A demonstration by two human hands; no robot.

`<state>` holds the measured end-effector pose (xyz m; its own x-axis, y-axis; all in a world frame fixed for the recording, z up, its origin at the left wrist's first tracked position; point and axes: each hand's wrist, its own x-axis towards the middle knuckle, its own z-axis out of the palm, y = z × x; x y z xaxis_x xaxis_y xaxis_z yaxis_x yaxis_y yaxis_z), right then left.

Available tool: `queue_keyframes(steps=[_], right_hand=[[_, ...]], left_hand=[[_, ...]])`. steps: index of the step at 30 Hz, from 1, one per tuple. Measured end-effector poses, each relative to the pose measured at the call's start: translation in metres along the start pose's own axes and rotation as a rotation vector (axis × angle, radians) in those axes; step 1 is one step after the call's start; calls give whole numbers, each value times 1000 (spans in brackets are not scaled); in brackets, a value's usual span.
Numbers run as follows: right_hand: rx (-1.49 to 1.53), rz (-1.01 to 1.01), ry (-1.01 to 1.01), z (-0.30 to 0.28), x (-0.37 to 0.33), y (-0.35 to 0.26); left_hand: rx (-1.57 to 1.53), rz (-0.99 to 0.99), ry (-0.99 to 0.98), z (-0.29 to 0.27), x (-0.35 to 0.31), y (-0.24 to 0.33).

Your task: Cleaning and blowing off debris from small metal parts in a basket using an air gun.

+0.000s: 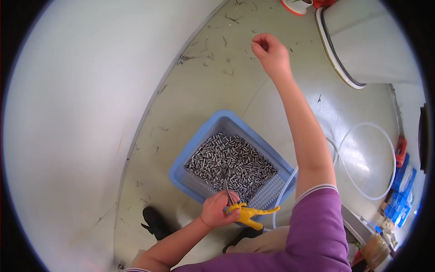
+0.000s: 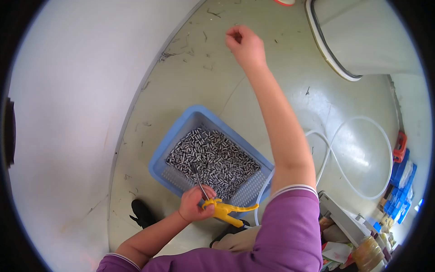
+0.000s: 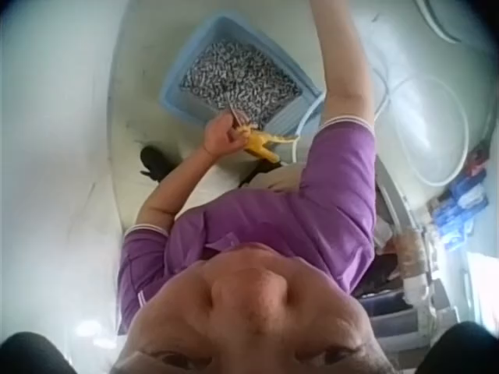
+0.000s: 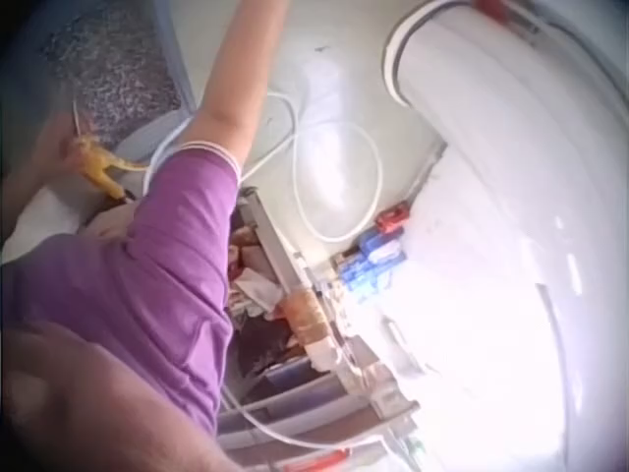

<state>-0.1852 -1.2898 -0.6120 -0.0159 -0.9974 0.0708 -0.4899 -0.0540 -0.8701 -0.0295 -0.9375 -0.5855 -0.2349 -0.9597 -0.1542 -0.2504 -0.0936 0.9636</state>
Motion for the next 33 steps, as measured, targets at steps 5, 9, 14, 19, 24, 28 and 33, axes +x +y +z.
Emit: queue_keyframes(steps=[5, 9, 14, 19, 24, 28, 33], right_hand=[[161, -302, -895, -51, -107, -72], [44, -510, -998, -52, -131, -72], [-373, -123, 95, -57, -3, 41], [-843, -106, 90, -55, 62, 137], [-948, -10, 0, -35, 68, 125], [-775, -162, 76, 13, 88, 83], [-851, -220, 10, 37, 105, 77]], left_hand=[[31, 49, 11, -5, -8, -7], [27, 65, 29, -4, -5, -8], [-2, 35, -9, 2, -3, -2], [0, 55, 19, -1, -3, -6], [6, 47, 15, -3, -6, -8], [-3, 74, 9, -6, -5, -4], [-37, 63, 21, -5, -2, -1]])
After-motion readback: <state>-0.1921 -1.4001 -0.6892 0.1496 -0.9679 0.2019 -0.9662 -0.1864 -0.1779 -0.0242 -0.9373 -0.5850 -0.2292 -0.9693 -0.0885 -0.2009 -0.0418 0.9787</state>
